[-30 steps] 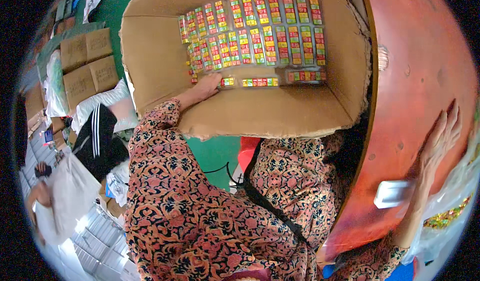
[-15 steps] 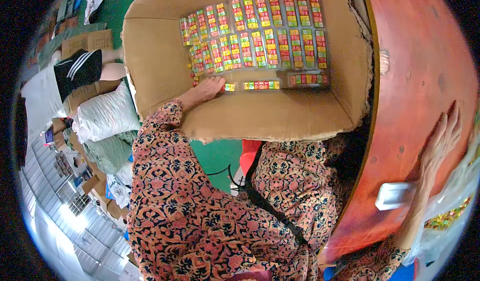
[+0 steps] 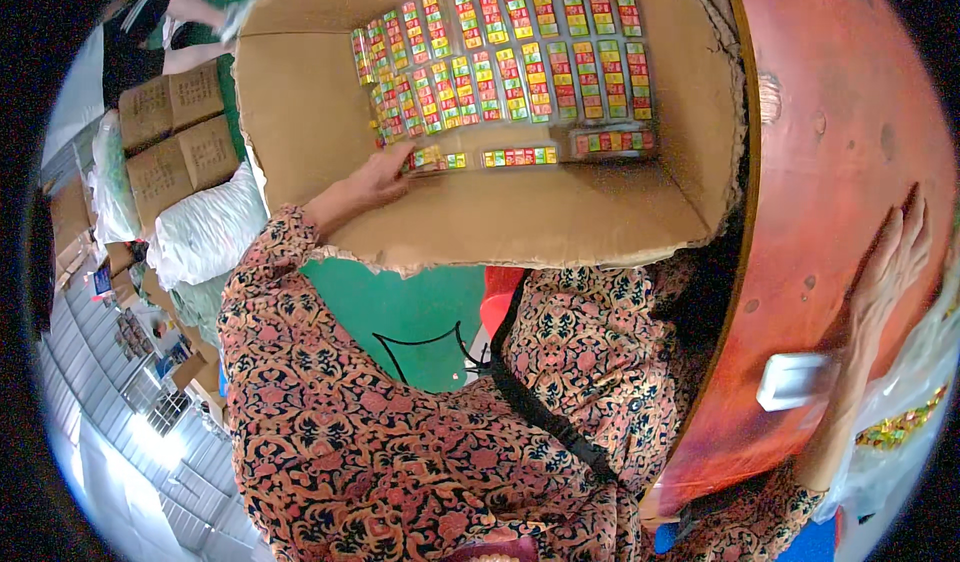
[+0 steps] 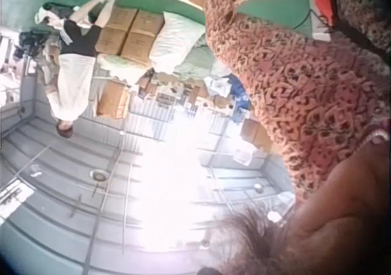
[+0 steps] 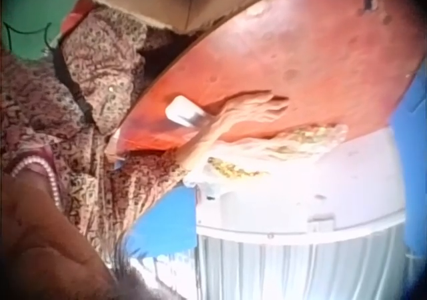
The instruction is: Packing small wrapped packets into plastic sleeves and arranging them in a cardboard box.
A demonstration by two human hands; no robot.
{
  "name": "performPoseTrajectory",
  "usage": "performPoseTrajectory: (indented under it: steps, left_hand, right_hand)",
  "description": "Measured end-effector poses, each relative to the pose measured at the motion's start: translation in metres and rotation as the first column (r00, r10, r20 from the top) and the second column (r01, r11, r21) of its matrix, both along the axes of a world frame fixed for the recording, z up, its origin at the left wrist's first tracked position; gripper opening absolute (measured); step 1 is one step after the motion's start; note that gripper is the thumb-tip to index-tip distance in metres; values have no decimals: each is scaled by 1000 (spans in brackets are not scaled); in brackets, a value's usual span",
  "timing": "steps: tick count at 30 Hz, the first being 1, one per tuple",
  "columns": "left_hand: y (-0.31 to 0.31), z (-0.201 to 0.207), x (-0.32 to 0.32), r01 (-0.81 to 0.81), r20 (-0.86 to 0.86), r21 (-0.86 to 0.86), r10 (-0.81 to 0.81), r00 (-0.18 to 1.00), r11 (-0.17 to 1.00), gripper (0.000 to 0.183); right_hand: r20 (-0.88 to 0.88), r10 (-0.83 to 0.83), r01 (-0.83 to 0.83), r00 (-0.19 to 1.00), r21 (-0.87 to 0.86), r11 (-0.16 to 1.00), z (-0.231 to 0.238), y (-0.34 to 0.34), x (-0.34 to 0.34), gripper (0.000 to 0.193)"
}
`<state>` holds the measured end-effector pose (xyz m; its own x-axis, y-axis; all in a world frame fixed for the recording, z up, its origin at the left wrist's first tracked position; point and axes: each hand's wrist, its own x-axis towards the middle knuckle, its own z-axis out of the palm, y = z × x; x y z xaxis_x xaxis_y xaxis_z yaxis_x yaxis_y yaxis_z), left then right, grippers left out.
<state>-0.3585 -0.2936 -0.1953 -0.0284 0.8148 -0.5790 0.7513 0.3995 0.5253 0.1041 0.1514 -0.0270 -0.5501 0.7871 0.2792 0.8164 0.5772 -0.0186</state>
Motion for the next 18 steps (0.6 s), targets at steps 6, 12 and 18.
performPoseTrajectory:
  steps: [6, 12, 18]
  left_hand:
    - [-5, 20, -11, -98, 16, 184, 97, 995, 978, 57]
    - [7, -26, 0, 66, 17, 137, -69, 997, 988, 46]
    - [-6, -72, 9, 173, -47, 206, -167, 985, 963, 38]
  right_hand:
    - [-39, 42, -42, 998, -11, 999, -6, 2, 0, 49]
    - [67, 78, -80, 995, 40, 996, -1, 1, -3, 47]
    - [101, 79, -82, 992, 18, 996, 0, -1, -6, 45]
